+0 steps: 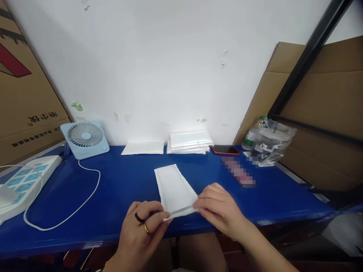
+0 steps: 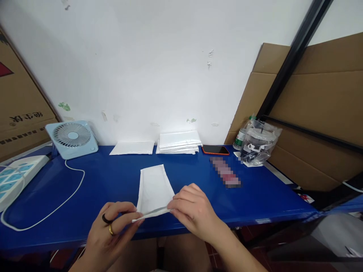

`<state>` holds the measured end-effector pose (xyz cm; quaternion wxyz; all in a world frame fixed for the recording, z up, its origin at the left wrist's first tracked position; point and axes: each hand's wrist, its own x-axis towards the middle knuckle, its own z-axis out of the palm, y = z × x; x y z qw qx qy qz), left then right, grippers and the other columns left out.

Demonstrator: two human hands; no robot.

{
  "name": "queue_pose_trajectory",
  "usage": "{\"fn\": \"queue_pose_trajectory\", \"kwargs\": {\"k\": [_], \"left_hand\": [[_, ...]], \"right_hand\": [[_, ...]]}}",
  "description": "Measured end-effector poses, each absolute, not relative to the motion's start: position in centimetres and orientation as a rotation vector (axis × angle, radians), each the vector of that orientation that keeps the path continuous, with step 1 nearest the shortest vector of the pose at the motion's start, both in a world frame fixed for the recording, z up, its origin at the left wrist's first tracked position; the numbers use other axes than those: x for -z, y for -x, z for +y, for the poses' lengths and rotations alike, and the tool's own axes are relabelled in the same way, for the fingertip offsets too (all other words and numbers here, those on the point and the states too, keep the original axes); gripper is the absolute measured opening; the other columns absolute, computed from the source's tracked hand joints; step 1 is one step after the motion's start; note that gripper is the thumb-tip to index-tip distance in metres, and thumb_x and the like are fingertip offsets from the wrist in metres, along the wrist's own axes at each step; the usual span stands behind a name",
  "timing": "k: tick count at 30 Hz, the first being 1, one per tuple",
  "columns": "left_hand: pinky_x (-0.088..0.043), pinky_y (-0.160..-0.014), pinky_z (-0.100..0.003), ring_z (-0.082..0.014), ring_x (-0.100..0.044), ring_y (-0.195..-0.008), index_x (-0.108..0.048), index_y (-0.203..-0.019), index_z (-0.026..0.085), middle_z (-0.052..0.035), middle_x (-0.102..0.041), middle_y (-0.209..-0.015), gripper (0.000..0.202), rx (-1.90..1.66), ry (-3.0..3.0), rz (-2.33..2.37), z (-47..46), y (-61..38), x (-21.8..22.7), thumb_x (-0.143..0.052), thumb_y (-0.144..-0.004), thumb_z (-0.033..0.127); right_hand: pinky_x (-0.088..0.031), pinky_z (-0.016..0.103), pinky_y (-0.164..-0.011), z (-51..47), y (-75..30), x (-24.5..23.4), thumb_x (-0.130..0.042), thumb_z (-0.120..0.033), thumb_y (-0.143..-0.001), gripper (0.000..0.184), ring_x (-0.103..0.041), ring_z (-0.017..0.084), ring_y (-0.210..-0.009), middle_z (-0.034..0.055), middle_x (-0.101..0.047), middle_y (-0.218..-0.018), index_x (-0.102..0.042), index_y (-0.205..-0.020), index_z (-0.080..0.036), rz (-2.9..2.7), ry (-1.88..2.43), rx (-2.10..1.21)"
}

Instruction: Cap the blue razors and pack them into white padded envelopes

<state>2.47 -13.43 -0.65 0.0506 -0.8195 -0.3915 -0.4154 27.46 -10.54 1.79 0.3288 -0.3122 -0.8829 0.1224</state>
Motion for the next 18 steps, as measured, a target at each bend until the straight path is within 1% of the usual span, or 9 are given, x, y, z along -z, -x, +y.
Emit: {"fn": "queue_pose_trajectory", "kwargs": {"k": [3, 5, 7, 9, 11, 13, 15, 17, 18], "left_hand": [[-0.042, -0.068, -0.030, -0.0153, -0.056, -0.079, -0.058, -0.088, 0.026, -0.0020, -0.061, -0.092, 0.008, 1.150, 2.635, -1.484, -13.9, -2.5, 2.4, -0.051, -0.085, 0.023], [-0.042, -0.066, -0.029, -0.0156, -0.057, -0.077, -0.058, -0.082, 0.024, -0.0020, -0.061, -0.089, 0.016, 1.003, 2.701, -1.688, -14.1, -2.7, 3.2, -0.043, -0.089, 0.028], [-0.040, -0.063, -0.030, -0.0165, -0.057, -0.071, -0.057, -0.076, 0.023, -0.0022, -0.061, -0.080, 0.026, 0.833, 2.675, -1.840, -14.0, -3.1, 3.7, -0.037, -0.090, 0.029], [-0.038, -0.059, -0.030, -0.0176, -0.057, -0.064, -0.055, -0.070, 0.021, -0.0025, -0.059, -0.072, 0.029, 0.676, 2.569, -1.939, -13.6, -3.5, 3.8, -0.035, -0.090, 0.029], [-0.034, -0.055, -0.029, -0.0181, -0.057, -0.061, -0.054, -0.068, 0.021, -0.0026, -0.059, -0.070, 0.028, 0.559, 2.478, -2.013, -12.9, -4.0, 3.6, -0.037, -0.088, 0.030], [-0.032, -0.052, -0.028, -0.0180, -0.057, -0.059, -0.053, -0.065, 0.020, -0.0022, -0.060, -0.069, 0.027, 0.481, 2.451, -2.076, -12.0, -4.3, 3.3, -0.040, -0.086, 0.030], [-0.031, -0.050, -0.027, -0.0177, -0.057, -0.058, -0.053, -0.064, 0.020, -0.0017, -0.059, -0.068, 0.024, 0.447, 2.448, -2.125, -11.0, -4.6, 3.0, -0.044, -0.083, 0.030], [-0.033, -0.052, -0.027, -0.0178, -0.058, -0.063, -0.056, -0.071, 0.020, -0.0021, -0.061, -0.076, 0.013, 0.517, 2.432, -2.099, -10.3, -4.8, 2.8, -0.050, -0.079, 0.027], [-0.036, -0.055, -0.028, -0.0186, -0.059, -0.069, -0.058, -0.078, 0.021, -0.0027, -0.061, -0.083, 0.007, 0.577, 2.432, -2.034, -10.1, -4.9, 2.7, -0.052, -0.077, 0.024]], "right_hand": [[-0.041, 0.030, -0.072, -10.5, -26.7, -0.1, -0.052, -0.027, -0.087, 0.014, -0.058, 0.015, -0.074, 0.0025, -0.066, -0.080, -0.065, -0.088, -0.022, -2.233, 0.934, -0.651], [-0.042, 0.026, -0.068, -10.4, -26.0, 1.3, -0.052, -0.028, -0.086, 0.015, -0.058, 0.015, -0.073, 0.0012, -0.066, -0.080, -0.065, -0.088, -0.022, -2.141, 1.057, -0.831], [-0.042, 0.024, -0.062, -10.2, -25.5, 2.5, -0.052, -0.029, -0.085, 0.014, -0.057, 0.014, -0.069, 0.0000, -0.064, -0.076, -0.064, -0.088, -0.022, -2.063, 1.185, -0.886], [-0.040, 0.024, -0.057, -9.8, -25.1, 3.3, -0.053, -0.029, -0.084, 0.012, -0.055, 0.014, -0.063, -0.0014, -0.059, -0.069, -0.062, -0.089, -0.022, -2.021, 1.284, -0.834], [-0.038, 0.024, -0.055, -9.2, -24.8, 3.7, -0.054, -0.028, -0.083, 0.011, -0.052, 0.013, -0.058, -0.0024, -0.055, -0.066, -0.061, -0.089, -0.022, -2.017, 1.334, -0.737], [-0.038, 0.024, -0.055, -8.3, -24.5, 3.8, -0.055, -0.026, -0.082, 0.009, -0.051, 0.012, -0.058, -0.0023, -0.055, -0.066, -0.061, -0.088, -0.021, -2.045, 1.334, -0.640], [-0.039, 0.024, -0.058, -7.4, -24.3, 3.8, -0.055, -0.022, -0.081, 0.007, -0.053, 0.013, -0.062, -0.0011, -0.057, -0.070, -0.061, -0.084, -0.021, -2.084, 1.308, -0.553], [-0.041, 0.025, -0.061, -6.7, -24.0, 4.0, -0.056, -0.020, -0.081, 0.006, -0.054, 0.014, -0.066, 0.0002, -0.058, -0.073, -0.062, -0.081, -0.021, -2.122, 1.288, -0.482], [-0.042, 0.025, -0.061, -6.5, -24.0, 4.1, -0.056, -0.019, -0.081, 0.007, -0.055, 0.014, -0.067, 0.0006, -0.058, -0.075, -0.063, -0.080, -0.020, -2.138, 1.284, -0.453]]}}
